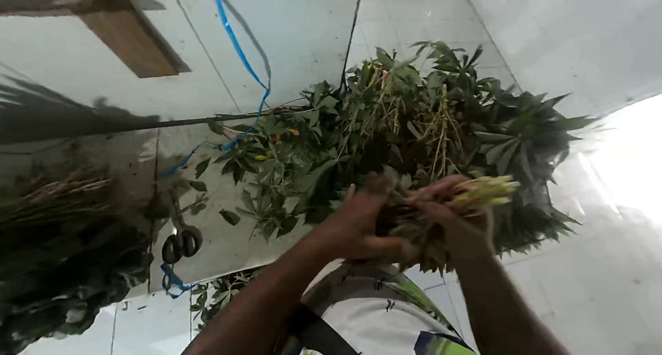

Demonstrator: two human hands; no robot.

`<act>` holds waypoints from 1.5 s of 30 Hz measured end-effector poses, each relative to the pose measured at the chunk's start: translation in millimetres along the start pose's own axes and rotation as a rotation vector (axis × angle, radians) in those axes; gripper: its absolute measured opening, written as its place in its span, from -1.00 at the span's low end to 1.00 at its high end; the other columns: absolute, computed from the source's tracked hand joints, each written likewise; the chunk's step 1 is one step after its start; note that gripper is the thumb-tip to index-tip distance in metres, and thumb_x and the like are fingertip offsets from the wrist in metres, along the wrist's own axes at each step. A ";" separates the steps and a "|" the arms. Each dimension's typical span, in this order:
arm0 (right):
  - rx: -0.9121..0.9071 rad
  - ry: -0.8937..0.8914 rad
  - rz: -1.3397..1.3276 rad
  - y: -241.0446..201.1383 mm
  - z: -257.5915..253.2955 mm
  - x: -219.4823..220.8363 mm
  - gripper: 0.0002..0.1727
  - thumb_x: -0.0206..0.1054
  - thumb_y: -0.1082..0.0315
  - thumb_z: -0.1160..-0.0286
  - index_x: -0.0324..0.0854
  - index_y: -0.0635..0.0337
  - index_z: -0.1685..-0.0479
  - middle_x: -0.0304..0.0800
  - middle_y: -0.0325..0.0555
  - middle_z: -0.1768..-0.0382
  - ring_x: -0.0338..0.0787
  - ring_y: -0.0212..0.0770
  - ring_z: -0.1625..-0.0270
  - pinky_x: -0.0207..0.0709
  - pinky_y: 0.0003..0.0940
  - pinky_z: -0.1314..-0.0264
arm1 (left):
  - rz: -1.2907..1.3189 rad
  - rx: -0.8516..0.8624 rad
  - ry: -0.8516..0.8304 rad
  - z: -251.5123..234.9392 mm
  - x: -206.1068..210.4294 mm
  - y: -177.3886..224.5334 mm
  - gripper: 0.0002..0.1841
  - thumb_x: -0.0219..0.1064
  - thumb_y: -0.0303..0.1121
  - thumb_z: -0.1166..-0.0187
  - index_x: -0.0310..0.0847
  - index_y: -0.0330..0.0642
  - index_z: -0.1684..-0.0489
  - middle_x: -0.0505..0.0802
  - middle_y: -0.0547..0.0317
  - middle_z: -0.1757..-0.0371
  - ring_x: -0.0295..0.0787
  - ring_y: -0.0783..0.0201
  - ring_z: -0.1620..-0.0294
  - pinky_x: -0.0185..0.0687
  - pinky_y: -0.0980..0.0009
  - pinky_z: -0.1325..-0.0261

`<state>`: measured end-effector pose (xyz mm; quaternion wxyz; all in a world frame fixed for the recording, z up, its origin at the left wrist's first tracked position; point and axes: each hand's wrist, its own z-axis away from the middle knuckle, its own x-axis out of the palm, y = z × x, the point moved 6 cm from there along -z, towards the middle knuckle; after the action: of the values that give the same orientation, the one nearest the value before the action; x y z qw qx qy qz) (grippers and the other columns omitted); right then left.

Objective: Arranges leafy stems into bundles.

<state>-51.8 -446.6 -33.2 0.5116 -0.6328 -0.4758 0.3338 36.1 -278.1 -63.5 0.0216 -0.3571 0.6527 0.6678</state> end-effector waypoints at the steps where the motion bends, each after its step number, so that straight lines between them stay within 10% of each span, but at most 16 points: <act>1: 0.012 0.069 -0.005 -9.0 3.9 -27.7 -0.65 0.60 0.29 -0.32 0.68 0.05 -0.08 0.86 -0.12 0.21 0.89 -0.10 0.16 0.83 0.01 -0.08 | 0.034 -0.037 0.037 -11.1 -9.1 -6.0 -0.11 0.45 0.20 -0.47 0.29 -0.06 -0.79 0.44 0.05 -0.77 0.29 0.08 -0.79 0.16 -0.19 -0.79; 4: -0.005 0.172 0.023 -42.8 22.3 -97.4 -0.61 0.54 0.23 -0.33 0.67 -0.09 -0.17 0.85 -0.24 0.26 0.87 -0.18 0.24 0.84 -0.12 0.01 | -0.008 -0.296 0.247 -53.1 -41.8 -48.3 -0.54 0.24 0.00 -0.75 0.65 -0.09 -0.42 0.80 0.04 -0.31 0.77 0.15 -0.29 0.68 0.00 -0.39; 11: -0.036 0.266 0.103 -67.4 66.1 -161.8 -0.64 0.53 0.19 -0.31 0.67 -0.20 -0.12 0.80 -0.38 0.38 0.82 -0.29 0.34 0.81 -0.25 0.09 | -0.102 -0.224 0.418 -166.1 -31.5 -69.2 -0.74 0.25 -0.27 -0.72 0.70 -0.20 -0.18 0.88 0.03 -0.04 0.85 0.19 -0.05 0.75 0.13 -0.21; 17: 0.012 0.278 0.048 -45.6 81.0 -182.8 -0.59 0.57 0.15 -0.28 0.67 -0.17 -0.16 0.81 -0.32 0.34 0.83 -0.26 0.33 0.82 -0.24 0.10 | 0.272 -0.266 0.235 -274.2 37.2 -73.4 -0.44 0.20 -0.21 -0.78 0.22 -0.24 -0.68 0.69 -0.17 -0.47 0.75 0.08 -0.36 0.71 0.09 -0.36; 22: 0.043 0.291 0.005 -36.6 95.3 -198.2 -0.57 0.58 0.15 -0.29 0.66 -0.15 -0.18 0.81 -0.29 0.30 0.85 -0.23 0.29 0.83 -0.22 0.07 | 0.567 -0.538 0.227 -329.9 66.1 -94.7 -0.11 0.26 0.30 -0.60 0.18 -0.18 -0.74 0.70 -0.23 -0.40 0.73 -0.03 -0.32 0.71 -0.03 -0.31; 28: 0.093 0.374 0.027 -30.2 103.2 -208.8 -0.56 0.58 0.20 -0.24 0.64 -0.08 -0.16 0.80 -0.27 0.30 0.84 -0.20 0.28 0.83 -0.19 0.06 | 0.089 -0.454 0.077 -330.5 36.1 -51.5 -0.45 0.28 0.11 -0.64 0.67 -0.17 -0.31 0.83 -0.15 -0.12 0.79 -0.03 -0.14 0.68 -0.14 -0.23; 32: 0.104 0.397 0.074 -27.1 93.5 -205.8 -0.50 0.60 0.23 -0.25 0.61 -0.03 -0.23 0.80 -0.27 0.21 0.83 -0.22 0.23 0.82 -0.21 0.05 | -0.380 -0.504 0.035 -299.0 -1.6 -24.5 -0.28 0.07 0.33 -0.68 0.72 -0.25 -0.08 0.84 -0.24 0.01 0.81 -0.21 -0.11 0.63 -0.34 -0.18; 34: 0.125 0.359 0.109 -27.0 84.9 -200.0 -0.51 0.60 0.23 -0.24 0.62 -0.03 -0.21 0.79 -0.28 0.21 0.83 -0.25 0.23 0.83 -0.23 0.06 | -0.280 -0.496 0.064 -277.9 -15.9 -14.9 -0.27 0.09 0.32 -0.68 0.69 -0.34 0.14 0.82 -0.23 0.17 0.83 -0.15 0.06 0.69 -0.25 -0.04; 37: 0.119 0.268 0.161 -34.4 75.1 -191.0 -0.52 0.59 0.18 -0.27 0.63 -0.02 -0.22 0.79 -0.29 0.23 0.81 -0.27 0.27 0.82 -0.27 0.13 | 0.245 -0.235 0.117 -247.8 -43.0 15.7 -0.55 0.14 0.03 -0.81 0.72 -0.19 -0.08 0.88 0.12 0.14 0.86 0.25 0.21 0.84 0.17 0.07; 40: 0.125 0.304 0.244 -56.8 79.3 -186.9 -0.41 0.61 0.19 -0.22 0.60 -0.10 -0.34 0.82 -0.44 0.02 0.82 -0.46 0.05 0.78 -0.48 -0.02 | 0.794 0.036 0.227 -223.4 -87.8 31.0 -0.60 -0.11 -0.13 -0.92 0.58 -0.20 -0.22 0.89 0.10 0.10 0.89 0.20 0.28 0.91 0.22 0.23; 45: 0.081 0.329 0.258 -88.6 84.5 -173.4 -0.48 0.54 0.25 -0.31 0.57 -0.09 -0.33 0.81 -0.42 0.02 0.82 -0.42 0.06 0.79 -0.44 -0.01 | 0.527 -0.312 0.654 -165.4 -144.5 -16.1 -0.50 0.10 0.08 -0.82 0.53 -0.22 -0.28 0.85 0.04 0.16 0.90 0.14 0.33 0.92 0.16 0.25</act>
<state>-207.9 -580.3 19.8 0.5605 -0.7134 -0.2871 0.3074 225.8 -359.2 13.4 -0.4109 -0.3700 0.5852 0.5931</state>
